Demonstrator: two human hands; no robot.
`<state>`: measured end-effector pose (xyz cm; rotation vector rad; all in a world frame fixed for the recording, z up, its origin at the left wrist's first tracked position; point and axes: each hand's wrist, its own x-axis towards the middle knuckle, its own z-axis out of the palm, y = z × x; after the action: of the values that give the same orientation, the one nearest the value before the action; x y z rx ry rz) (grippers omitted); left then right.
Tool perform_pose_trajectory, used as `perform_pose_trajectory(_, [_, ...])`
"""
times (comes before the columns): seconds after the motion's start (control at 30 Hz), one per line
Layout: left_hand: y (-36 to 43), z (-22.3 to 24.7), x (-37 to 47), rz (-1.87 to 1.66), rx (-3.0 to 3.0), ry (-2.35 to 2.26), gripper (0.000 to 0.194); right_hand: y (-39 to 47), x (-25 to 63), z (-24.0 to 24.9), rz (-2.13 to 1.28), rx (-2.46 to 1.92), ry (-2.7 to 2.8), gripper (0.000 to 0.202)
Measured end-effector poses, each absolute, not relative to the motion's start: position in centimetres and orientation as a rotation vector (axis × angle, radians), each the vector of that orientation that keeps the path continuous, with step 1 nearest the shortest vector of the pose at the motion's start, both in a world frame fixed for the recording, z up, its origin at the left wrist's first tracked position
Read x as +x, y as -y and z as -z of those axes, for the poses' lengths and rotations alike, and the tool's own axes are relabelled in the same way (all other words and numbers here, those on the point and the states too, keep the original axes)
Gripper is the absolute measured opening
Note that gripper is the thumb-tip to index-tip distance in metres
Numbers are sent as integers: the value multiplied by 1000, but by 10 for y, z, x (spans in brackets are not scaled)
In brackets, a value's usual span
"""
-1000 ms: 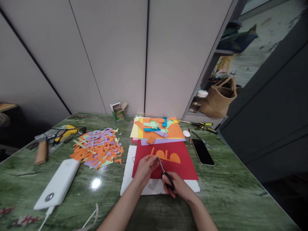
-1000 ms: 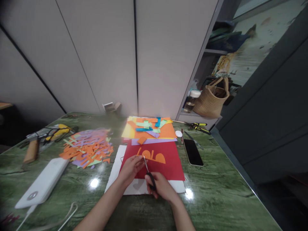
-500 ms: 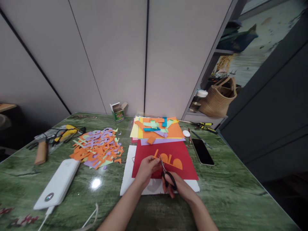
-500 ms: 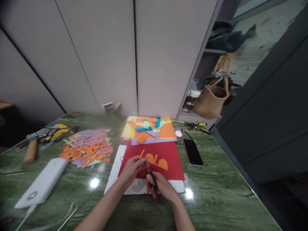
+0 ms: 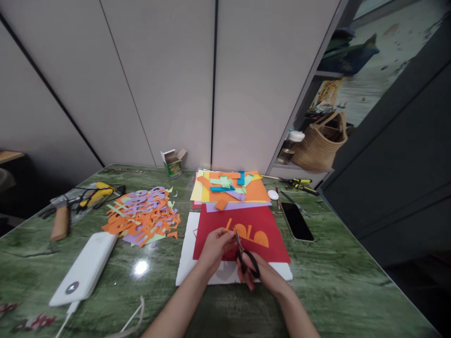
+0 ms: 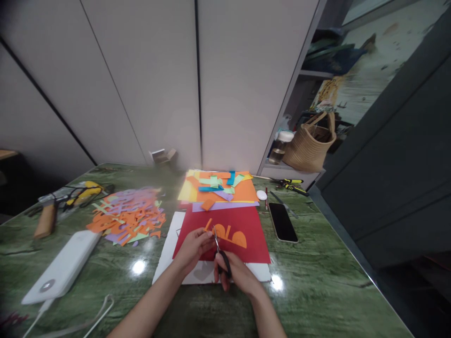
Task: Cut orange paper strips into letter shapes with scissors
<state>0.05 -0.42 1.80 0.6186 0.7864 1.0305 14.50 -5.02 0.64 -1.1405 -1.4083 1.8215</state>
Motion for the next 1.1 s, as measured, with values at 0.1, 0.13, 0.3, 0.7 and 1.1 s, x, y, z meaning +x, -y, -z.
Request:
perform_pose_trajectory(0.1, [4, -17, 0, -1038, 626, -788, 16, 50, 144, -7, -1816, -1163, 1401, 42])
perform_pose_trajectory(0.13, [4, -17, 0, -1040, 626, -790, 16, 50, 144, -8, -1816, -1169, 1400, 42])
perform_pose_trajectory(0.3, [3, -16, 0, -1043, 612, -788, 18, 49, 143, -10, -1803, -1181, 1411, 43])
perform_pose_trajectory(0.7, [1, -15, -1, -1050, 628, -785, 17, 48, 142, -3, -1720, -1220, 1465, 43])
perform_pose_trajectory(1.1, [2, -16, -1, -1067, 601, -768, 17, 49, 137, -8, -1702, -1225, 1441, 43])
